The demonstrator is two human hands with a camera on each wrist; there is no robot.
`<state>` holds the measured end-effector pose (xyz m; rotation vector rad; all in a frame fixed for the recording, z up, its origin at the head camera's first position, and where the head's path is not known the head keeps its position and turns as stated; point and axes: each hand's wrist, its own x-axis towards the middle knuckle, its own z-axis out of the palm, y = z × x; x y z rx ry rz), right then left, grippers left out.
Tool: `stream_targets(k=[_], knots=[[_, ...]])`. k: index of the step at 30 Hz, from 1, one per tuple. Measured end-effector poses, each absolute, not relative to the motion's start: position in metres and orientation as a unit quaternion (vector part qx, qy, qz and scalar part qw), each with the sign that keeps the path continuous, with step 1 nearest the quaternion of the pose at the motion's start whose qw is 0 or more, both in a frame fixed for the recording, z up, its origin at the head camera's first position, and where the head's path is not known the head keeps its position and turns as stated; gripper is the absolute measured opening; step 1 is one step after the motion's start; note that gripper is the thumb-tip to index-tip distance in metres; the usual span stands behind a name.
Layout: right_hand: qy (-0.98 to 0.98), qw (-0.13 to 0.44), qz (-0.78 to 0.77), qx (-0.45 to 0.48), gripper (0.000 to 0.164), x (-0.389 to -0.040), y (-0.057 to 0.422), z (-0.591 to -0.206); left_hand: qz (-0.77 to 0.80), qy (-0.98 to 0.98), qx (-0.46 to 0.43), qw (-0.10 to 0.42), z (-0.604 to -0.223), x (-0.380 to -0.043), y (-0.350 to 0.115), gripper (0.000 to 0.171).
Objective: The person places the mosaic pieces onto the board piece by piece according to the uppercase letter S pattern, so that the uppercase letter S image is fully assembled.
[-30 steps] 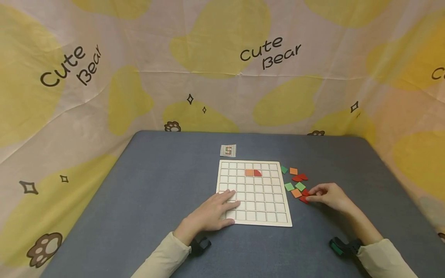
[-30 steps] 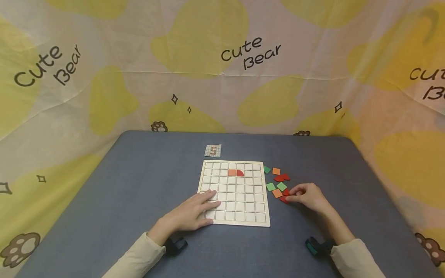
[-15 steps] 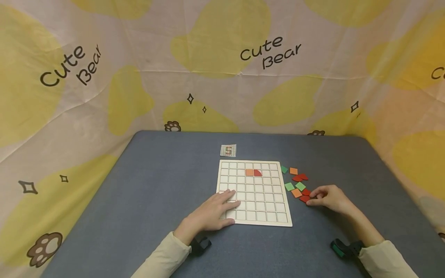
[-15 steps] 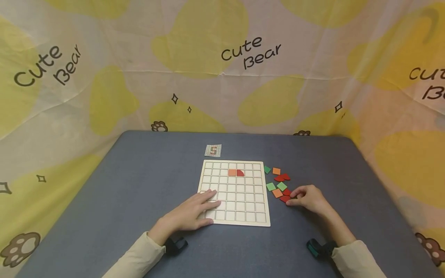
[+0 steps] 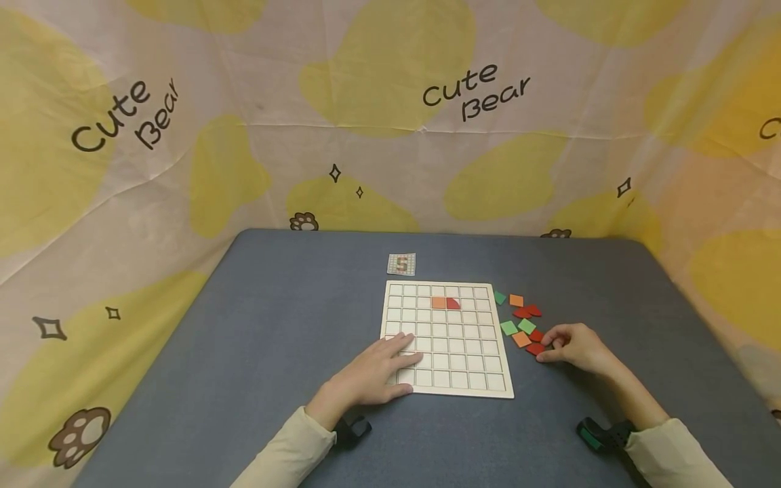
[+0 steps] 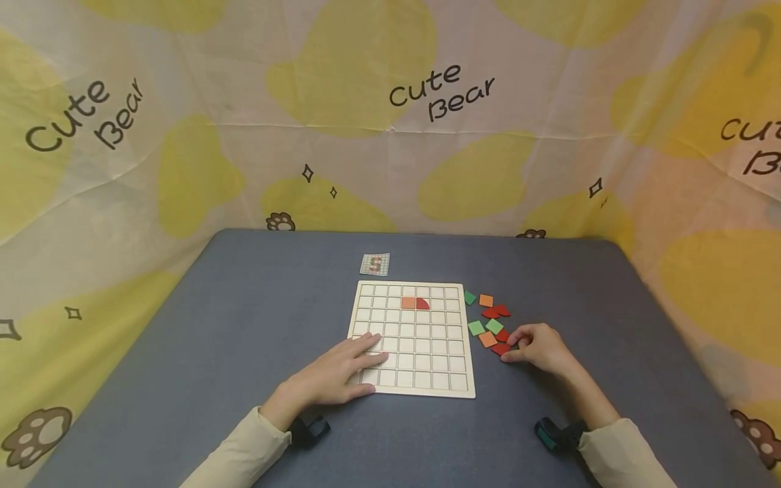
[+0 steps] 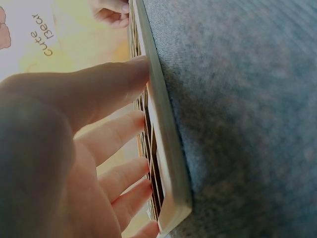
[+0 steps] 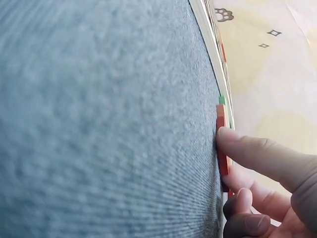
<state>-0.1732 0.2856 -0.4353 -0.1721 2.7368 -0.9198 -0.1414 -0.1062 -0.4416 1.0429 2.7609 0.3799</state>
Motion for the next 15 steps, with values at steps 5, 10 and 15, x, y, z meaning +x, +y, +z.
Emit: stream_targets(k=[5,10,15], knots=[[0.938,0.125,-0.317,-0.061,0.032,-0.1728,0.2858,-0.4337,0.126,0.924,0.351,0.081,-0.4426,-0.1410,-0.1064,0.054],[0.938,0.116,-0.319,-0.065,0.033,-0.1730,0.2853,-0.4299,0.124,0.924,0.353,0.078,-0.4424,-0.1406,-0.1064,0.054],[0.936,0.107,-0.326,-0.074,0.033,-0.1745,0.2832,-0.4264,0.128,0.926,0.345,0.089,-0.4389,-0.1391,-0.1059,0.054]])
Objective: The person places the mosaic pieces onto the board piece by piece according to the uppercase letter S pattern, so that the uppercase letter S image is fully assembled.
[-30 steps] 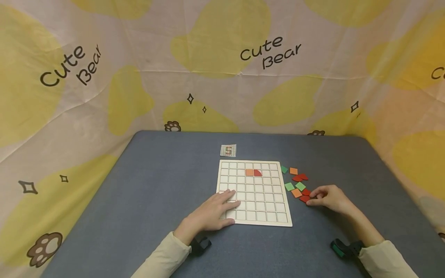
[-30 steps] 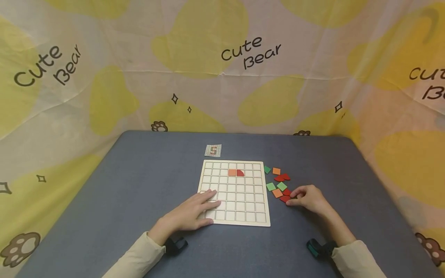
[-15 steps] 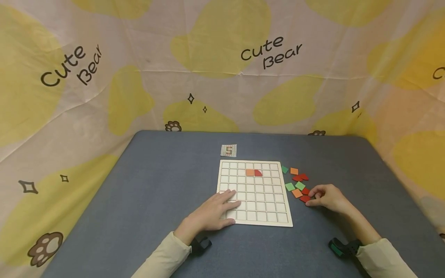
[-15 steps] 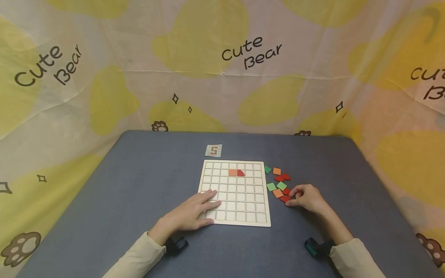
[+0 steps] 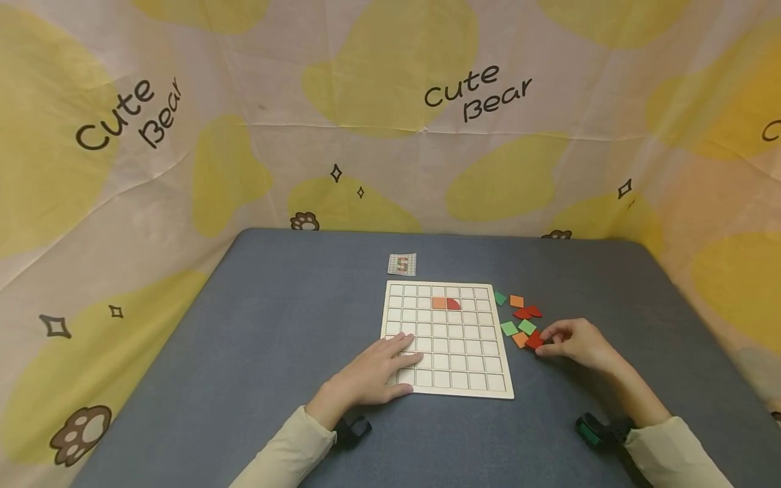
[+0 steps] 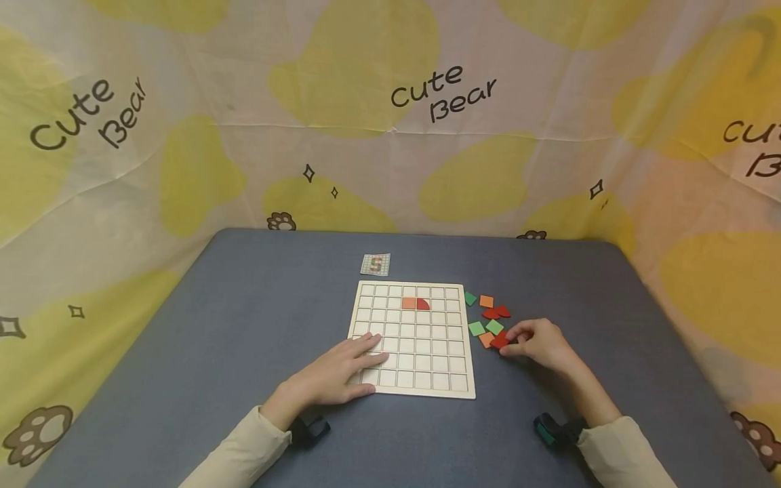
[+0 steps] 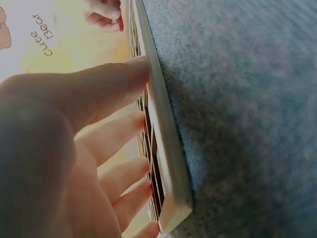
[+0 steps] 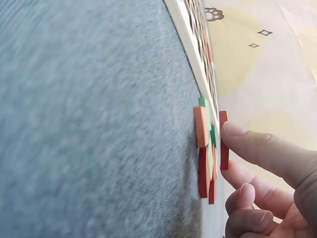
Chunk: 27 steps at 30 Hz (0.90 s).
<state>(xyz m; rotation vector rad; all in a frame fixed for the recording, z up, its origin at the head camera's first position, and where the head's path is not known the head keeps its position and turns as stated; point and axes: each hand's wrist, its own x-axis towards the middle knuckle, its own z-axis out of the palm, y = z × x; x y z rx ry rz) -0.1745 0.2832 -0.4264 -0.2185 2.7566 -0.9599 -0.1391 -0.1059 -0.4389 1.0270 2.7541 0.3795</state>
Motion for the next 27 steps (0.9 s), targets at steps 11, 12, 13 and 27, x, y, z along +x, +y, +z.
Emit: stream_targets(k=[11,12,13,27], knots=[[0.930,0.092,-0.343,-0.095,0.030,-0.180,0.270,-0.419,0.102,0.927,0.353,0.081,-0.435,-0.139,-0.105,0.054],[0.929,0.091,-0.344,-0.097,0.030,-0.180,0.269,-0.418,0.100,0.926,0.354,0.079,-0.435,-0.139,-0.105,0.054],[0.929,0.089,-0.345,-0.100,0.029,-0.181,0.268,-0.418,0.099,0.926,0.356,0.077,-0.434,-0.139,-0.105,0.054],[0.919,0.104,-0.367,-0.098,0.032,-0.188,0.251,-0.415,0.107,0.923,0.361,0.082,-0.434,-0.140,-0.107,0.056]])
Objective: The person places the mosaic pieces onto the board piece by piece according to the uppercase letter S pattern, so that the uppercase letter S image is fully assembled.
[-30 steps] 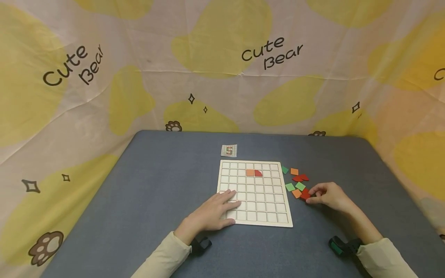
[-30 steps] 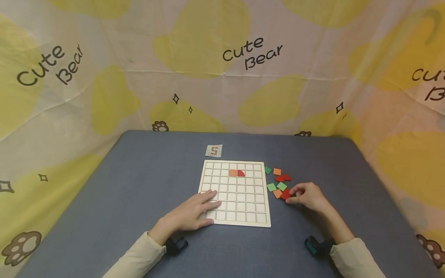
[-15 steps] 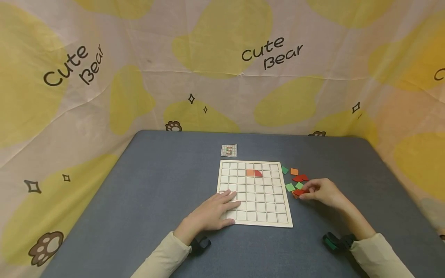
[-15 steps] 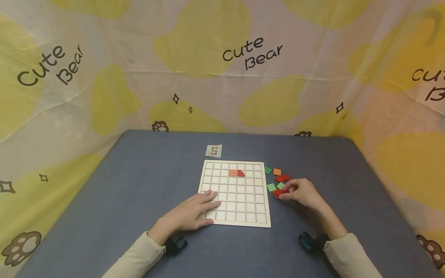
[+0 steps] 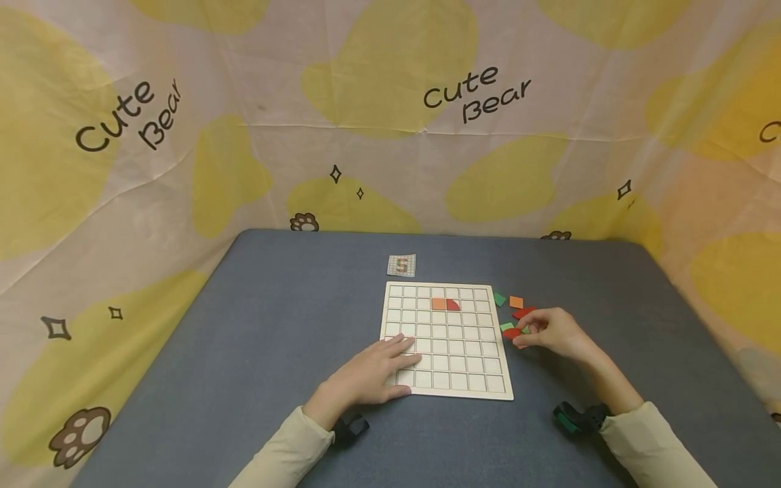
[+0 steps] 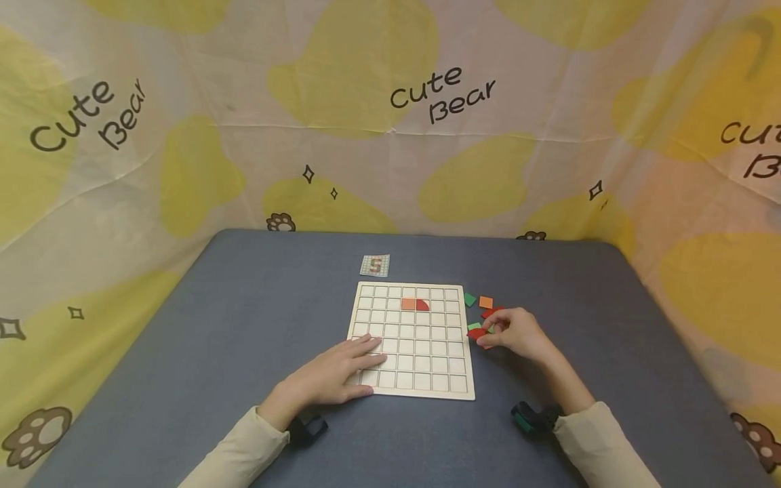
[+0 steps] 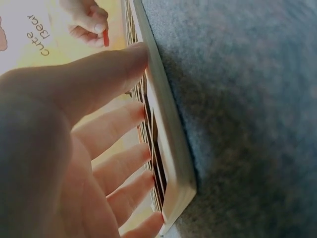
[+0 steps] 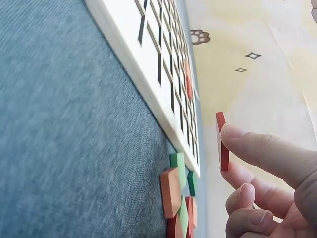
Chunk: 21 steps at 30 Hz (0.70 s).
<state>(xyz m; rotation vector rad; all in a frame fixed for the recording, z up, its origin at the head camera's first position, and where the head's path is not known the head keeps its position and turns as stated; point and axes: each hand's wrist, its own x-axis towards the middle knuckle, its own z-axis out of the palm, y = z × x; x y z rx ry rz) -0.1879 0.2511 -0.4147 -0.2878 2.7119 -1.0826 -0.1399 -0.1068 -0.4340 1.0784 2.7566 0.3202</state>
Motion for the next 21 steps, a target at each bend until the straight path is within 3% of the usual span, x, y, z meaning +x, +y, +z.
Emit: stream_targets(k=[10,21], knots=[[0.910,0.119,-0.384,-0.096,0.030,-0.195,0.238,-0.412,0.113,0.923,0.358,0.079,-0.436,-0.141,-0.105,0.055],[0.912,0.095,-0.384,-0.108,0.029,-0.201,0.221,-0.411,0.108,0.925,0.356,0.081,-0.437,-0.141,-0.106,0.055]])
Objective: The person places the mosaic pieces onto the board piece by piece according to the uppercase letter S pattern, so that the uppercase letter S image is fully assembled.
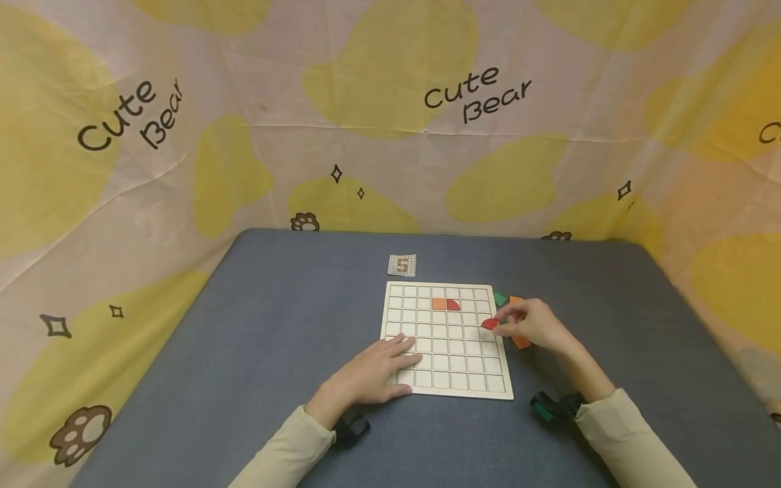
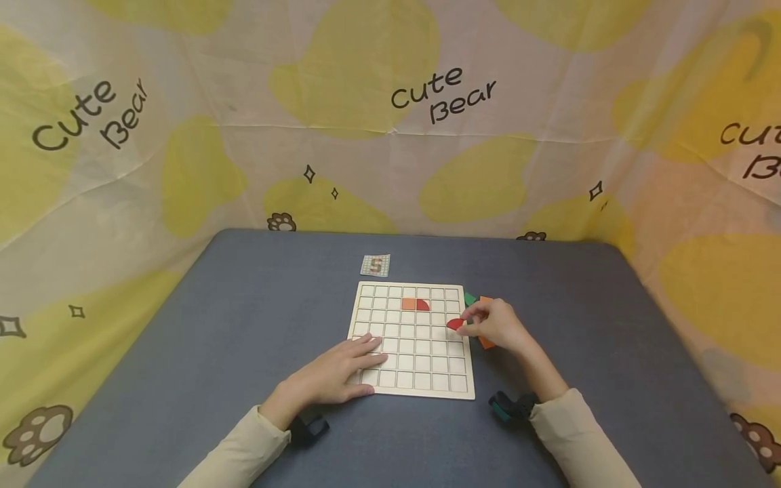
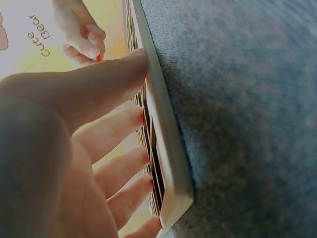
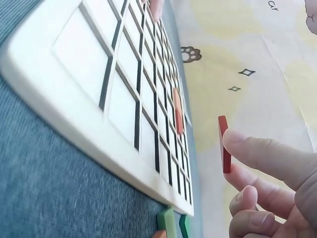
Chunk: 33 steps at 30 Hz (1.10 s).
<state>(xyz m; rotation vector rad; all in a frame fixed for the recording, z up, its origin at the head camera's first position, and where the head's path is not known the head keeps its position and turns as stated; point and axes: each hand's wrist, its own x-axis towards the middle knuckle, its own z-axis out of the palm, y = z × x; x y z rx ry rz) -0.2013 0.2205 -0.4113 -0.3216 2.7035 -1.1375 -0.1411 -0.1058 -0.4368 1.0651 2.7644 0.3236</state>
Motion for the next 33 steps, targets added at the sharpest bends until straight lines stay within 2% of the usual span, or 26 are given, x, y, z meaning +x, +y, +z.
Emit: stream_targets(k=[7,15,33], knots=[[0.911,0.077,-0.385,-0.129,0.029,-0.205,0.213,-0.413,0.111,0.924,0.356,0.081,-0.437,-0.141,-0.106,0.055],[0.905,0.096,-0.401,-0.103,0.030,-0.208,0.205,-0.412,0.108,0.924,0.358,0.078,-0.436,-0.141,-0.106,0.055],[0.898,0.086,-0.413,-0.124,0.028,-0.217,0.186,-0.415,0.115,0.925,0.350,0.092,-0.438,-0.141,-0.106,0.056]])
